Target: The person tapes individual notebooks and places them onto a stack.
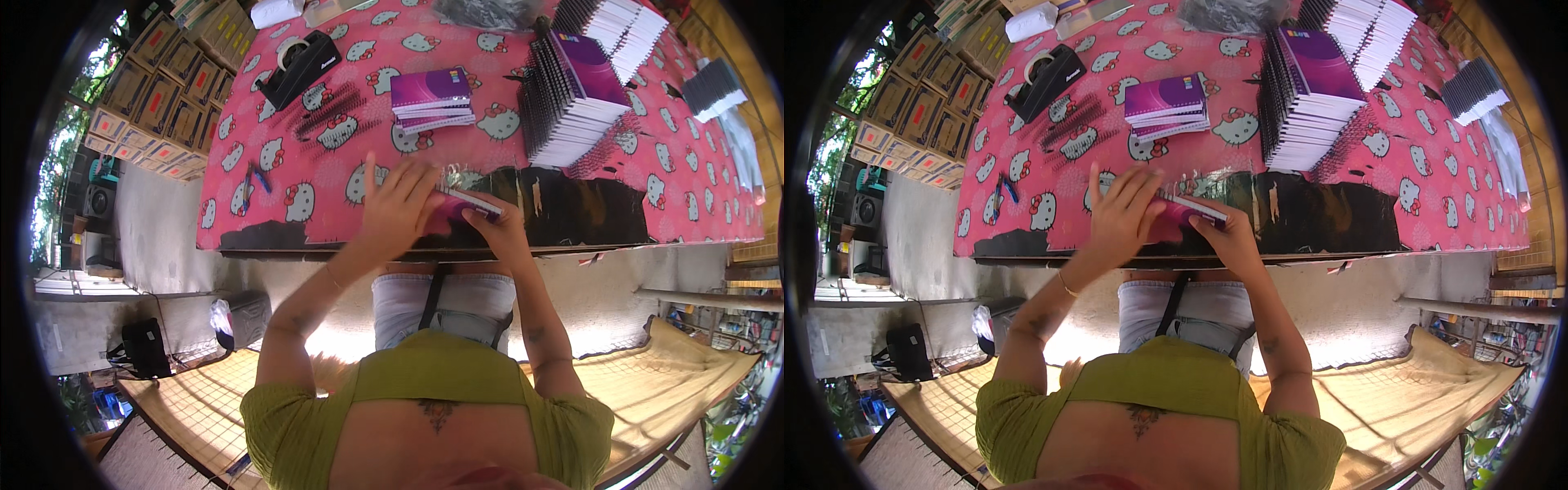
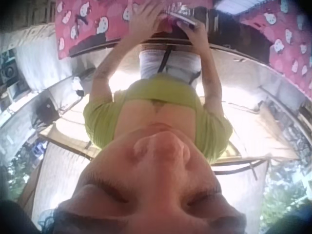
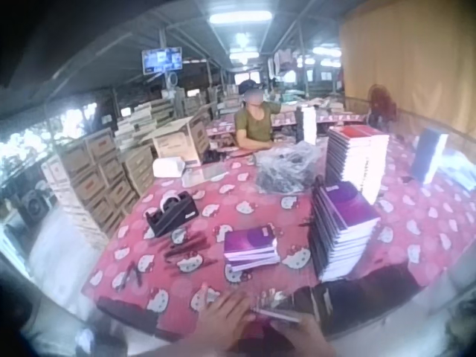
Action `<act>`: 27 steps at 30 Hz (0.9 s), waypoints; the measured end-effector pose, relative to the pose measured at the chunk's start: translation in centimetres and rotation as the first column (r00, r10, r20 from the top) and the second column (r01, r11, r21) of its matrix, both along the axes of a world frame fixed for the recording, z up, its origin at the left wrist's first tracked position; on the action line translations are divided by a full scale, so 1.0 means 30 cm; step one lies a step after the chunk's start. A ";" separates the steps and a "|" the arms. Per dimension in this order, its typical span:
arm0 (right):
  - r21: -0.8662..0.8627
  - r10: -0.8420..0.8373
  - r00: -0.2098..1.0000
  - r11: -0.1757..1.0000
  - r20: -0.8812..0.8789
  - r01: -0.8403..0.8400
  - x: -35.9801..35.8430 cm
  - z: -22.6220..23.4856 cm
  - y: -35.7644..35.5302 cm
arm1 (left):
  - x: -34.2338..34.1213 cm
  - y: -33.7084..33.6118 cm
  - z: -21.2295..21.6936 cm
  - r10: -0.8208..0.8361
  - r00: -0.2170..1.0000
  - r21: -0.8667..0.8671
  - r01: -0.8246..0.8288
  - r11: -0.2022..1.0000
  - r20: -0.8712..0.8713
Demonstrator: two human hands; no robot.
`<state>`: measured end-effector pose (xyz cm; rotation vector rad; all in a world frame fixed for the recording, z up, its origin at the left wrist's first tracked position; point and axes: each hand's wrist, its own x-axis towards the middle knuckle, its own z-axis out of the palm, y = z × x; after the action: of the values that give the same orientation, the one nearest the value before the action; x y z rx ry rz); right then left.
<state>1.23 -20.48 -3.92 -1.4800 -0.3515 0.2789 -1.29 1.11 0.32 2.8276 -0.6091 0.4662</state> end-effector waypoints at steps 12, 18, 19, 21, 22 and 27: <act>-0.036 -0.017 0.998 0.999 0.054 0.019 -0.008 -0.024 0.035 | -0.167 -0.083 -0.240 -0.024 1.000 0.040 0.024 0.999 -0.001; -0.107 0.009 0.988 0.994 0.154 0.008 -0.017 -0.018 0.040 | -0.124 -0.085 -0.199 0.012 0.988 0.003 -0.012 1.000 0.154; -0.122 0.025 0.991 0.992 0.128 -0.009 -0.012 -0.014 0.038 | -0.106 -0.080 -0.217 0.029 0.981 0.014 -0.032 0.999 0.194; -0.145 0.065 0.996 0.988 0.055 -0.056 -0.023 -0.009 0.045 | -0.088 -0.077 -0.188 0.072 0.965 0.040 -0.084 0.996 0.252; -0.086 0.046 0.998 0.995 0.049 -0.042 -0.018 -0.023 0.050 | -0.057 -0.069 -0.174 0.082 0.975 0.035 -0.091 0.995 0.205; -0.042 -0.017 0.999 0.999 -0.034 0.016 -0.012 -0.028 0.037 | -0.143 -0.103 -0.269 0.006 1.000 0.074 -0.007 0.997 0.015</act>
<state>0.86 -19.38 -4.77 -1.5168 -0.3072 0.3001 -5.57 -2.00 -7.76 2.8991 -0.6322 0.4759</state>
